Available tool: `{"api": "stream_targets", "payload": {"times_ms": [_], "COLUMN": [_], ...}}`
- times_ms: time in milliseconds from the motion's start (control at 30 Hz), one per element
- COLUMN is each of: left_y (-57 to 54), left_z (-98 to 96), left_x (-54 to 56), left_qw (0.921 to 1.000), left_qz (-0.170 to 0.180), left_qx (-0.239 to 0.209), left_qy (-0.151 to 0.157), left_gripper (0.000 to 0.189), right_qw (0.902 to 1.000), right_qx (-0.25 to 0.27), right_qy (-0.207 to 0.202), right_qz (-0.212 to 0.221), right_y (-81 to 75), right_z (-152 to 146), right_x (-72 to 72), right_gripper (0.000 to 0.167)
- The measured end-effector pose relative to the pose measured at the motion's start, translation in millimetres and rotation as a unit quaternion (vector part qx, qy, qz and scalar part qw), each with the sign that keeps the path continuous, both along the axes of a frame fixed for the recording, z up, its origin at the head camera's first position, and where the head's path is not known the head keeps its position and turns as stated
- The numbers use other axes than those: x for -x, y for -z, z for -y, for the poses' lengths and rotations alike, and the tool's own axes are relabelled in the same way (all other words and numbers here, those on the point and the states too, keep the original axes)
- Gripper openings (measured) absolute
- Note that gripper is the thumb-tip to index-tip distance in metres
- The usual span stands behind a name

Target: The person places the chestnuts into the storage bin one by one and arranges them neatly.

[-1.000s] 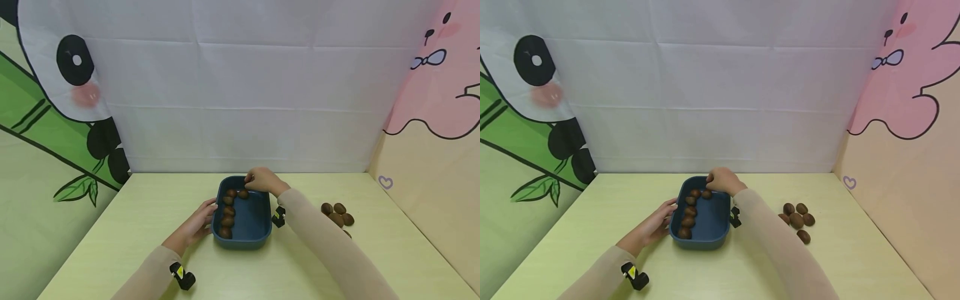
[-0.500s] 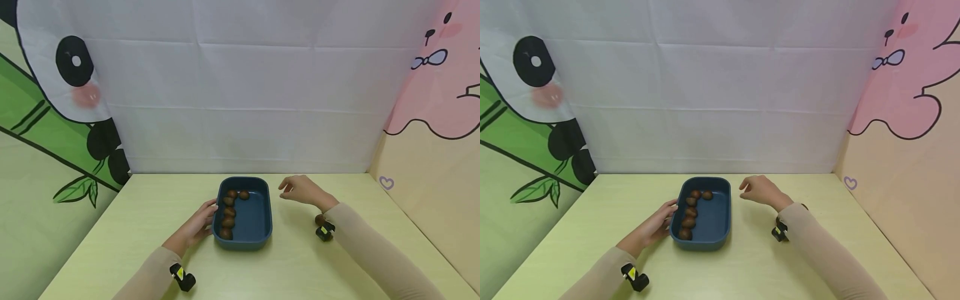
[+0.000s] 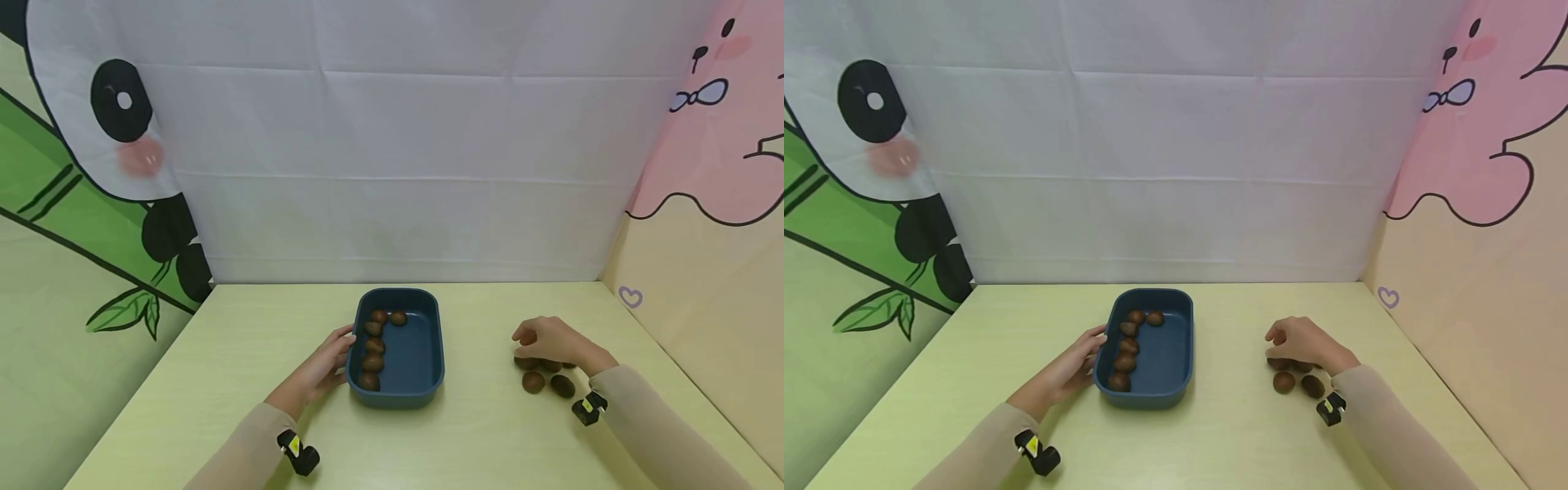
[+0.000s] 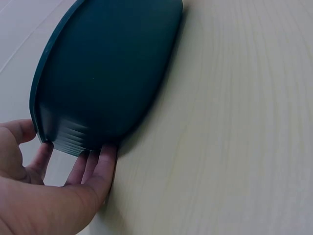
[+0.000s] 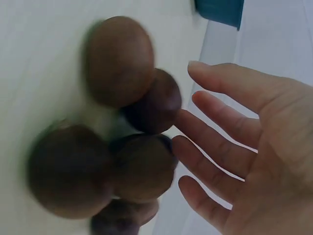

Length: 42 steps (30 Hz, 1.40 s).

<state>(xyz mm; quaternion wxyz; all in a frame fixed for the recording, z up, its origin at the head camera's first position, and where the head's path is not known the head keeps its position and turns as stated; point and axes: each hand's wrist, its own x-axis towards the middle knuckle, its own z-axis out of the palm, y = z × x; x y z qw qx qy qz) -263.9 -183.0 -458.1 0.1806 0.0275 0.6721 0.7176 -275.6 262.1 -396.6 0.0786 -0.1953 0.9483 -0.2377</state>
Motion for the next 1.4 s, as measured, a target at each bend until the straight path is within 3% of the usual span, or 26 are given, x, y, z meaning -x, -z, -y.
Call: {"api": "stream_targets", "payload": {"times_ms": [267,733,1067,1400], "left_y": [0.2,0.7,-1.0,-1.4], "left_z": [-1.5,-2.6,-1.7,-0.6], "left_x": [0.3,0.5,1.4,-0.9], "left_qw": [1.0,1.0,1.0,1.0], "left_qz": [0.003,-0.003,0.0,0.002], "left_qx": [-0.002,0.0,-0.005,-0.01], "left_qy": [0.002,0.002,0.007,-0.001], "left_gripper": [0.057,0.058,0.057,0.056], "right_qw": [0.9998,0.999,0.9985,0.9957], "right_qx": [-0.019,-0.041,-0.03,-0.015], "right_qy": [-0.007,-0.018,-0.047,-0.09], "right_qz": [-0.001,-0.001,-0.002,-0.016], "right_y": [17.9,11.7,-14.8,-52.9], "right_z": [-12,-10,11,61], "right_x": [-0.6,-1.2,9.8,29.8], "right_gripper": [0.026,0.023,0.023,0.025]}}
